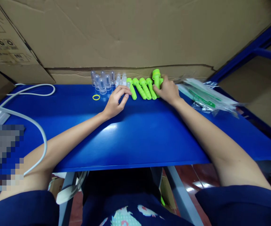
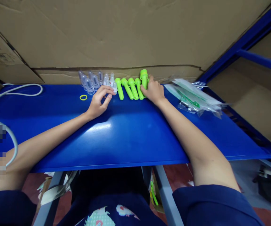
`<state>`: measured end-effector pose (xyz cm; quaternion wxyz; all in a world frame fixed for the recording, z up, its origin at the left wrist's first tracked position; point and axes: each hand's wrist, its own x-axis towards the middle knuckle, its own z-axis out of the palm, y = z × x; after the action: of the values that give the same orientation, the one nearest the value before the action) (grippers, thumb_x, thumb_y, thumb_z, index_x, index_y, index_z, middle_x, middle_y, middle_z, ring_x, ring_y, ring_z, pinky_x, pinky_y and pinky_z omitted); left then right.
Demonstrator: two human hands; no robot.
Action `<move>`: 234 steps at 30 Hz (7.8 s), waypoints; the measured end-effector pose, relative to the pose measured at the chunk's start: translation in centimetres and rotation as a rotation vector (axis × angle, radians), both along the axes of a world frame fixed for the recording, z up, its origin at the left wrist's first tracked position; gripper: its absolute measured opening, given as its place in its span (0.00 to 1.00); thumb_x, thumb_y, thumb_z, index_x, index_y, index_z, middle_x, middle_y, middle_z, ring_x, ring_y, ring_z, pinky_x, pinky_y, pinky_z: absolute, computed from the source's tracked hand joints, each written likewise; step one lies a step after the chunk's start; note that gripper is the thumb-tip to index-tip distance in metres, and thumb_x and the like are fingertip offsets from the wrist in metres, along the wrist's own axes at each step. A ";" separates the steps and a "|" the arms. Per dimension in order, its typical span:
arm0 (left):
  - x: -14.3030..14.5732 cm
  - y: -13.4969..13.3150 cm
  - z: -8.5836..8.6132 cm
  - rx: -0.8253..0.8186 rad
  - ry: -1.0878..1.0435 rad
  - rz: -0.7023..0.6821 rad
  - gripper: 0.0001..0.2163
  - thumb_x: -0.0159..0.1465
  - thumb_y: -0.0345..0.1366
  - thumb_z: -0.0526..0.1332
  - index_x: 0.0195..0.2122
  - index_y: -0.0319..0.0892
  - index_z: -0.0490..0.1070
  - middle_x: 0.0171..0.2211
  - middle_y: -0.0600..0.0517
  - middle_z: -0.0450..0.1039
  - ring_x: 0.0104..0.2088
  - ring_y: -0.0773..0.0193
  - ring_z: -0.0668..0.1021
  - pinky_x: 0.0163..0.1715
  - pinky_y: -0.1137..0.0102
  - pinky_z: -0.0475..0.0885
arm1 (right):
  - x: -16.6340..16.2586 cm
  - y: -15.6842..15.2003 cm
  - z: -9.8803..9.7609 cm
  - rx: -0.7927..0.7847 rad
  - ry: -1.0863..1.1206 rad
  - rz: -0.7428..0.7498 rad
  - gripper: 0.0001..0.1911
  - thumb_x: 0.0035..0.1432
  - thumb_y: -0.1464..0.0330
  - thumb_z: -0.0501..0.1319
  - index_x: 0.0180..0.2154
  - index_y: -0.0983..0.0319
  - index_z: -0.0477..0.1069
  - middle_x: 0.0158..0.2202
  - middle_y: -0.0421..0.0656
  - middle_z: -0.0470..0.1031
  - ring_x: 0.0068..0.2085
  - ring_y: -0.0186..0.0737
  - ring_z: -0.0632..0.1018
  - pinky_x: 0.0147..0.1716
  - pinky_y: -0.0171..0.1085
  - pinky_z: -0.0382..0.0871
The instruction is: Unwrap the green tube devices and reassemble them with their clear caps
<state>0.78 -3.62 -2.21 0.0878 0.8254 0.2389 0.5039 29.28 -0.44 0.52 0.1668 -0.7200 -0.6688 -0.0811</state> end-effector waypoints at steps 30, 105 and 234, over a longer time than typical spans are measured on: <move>0.0 -0.3 0.1 -0.027 0.067 0.018 0.09 0.74 0.33 0.54 0.44 0.42 0.74 0.49 0.44 0.76 0.52 0.57 0.79 0.53 0.60 0.76 | -1.4 -0.9 1.1 -0.184 -0.144 -0.015 0.27 0.71 0.62 0.47 0.56 0.75 0.71 0.51 0.70 0.77 0.54 0.71 0.80 0.50 0.58 0.73; -2.8 2.3 4.8 -0.314 0.323 0.042 0.02 0.70 0.34 0.58 0.40 0.43 0.68 0.35 0.46 0.77 0.42 0.52 0.82 0.49 0.58 0.76 | -7.5 -5.8 0.3 -0.024 -0.043 0.415 0.31 0.67 0.47 0.51 0.57 0.64 0.71 0.50 0.61 0.79 0.50 0.62 0.80 0.46 0.52 0.72; -1.2 1.7 0.6 -0.539 -0.215 -0.052 0.21 0.63 0.56 0.68 0.43 0.42 0.85 0.48 0.45 0.85 0.53 0.50 0.84 0.61 0.57 0.74 | -10.9 -4.4 -4.0 -0.026 1.187 0.761 0.30 0.45 0.62 0.71 0.49 0.56 0.64 0.56 0.49 0.73 0.57 0.47 0.77 0.56 0.46 0.77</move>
<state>-0.39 -1.92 -1.62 0.3418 0.7200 0.3325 0.5043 18.39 -4.80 -3.51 0.5115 -0.3608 -0.6710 0.3973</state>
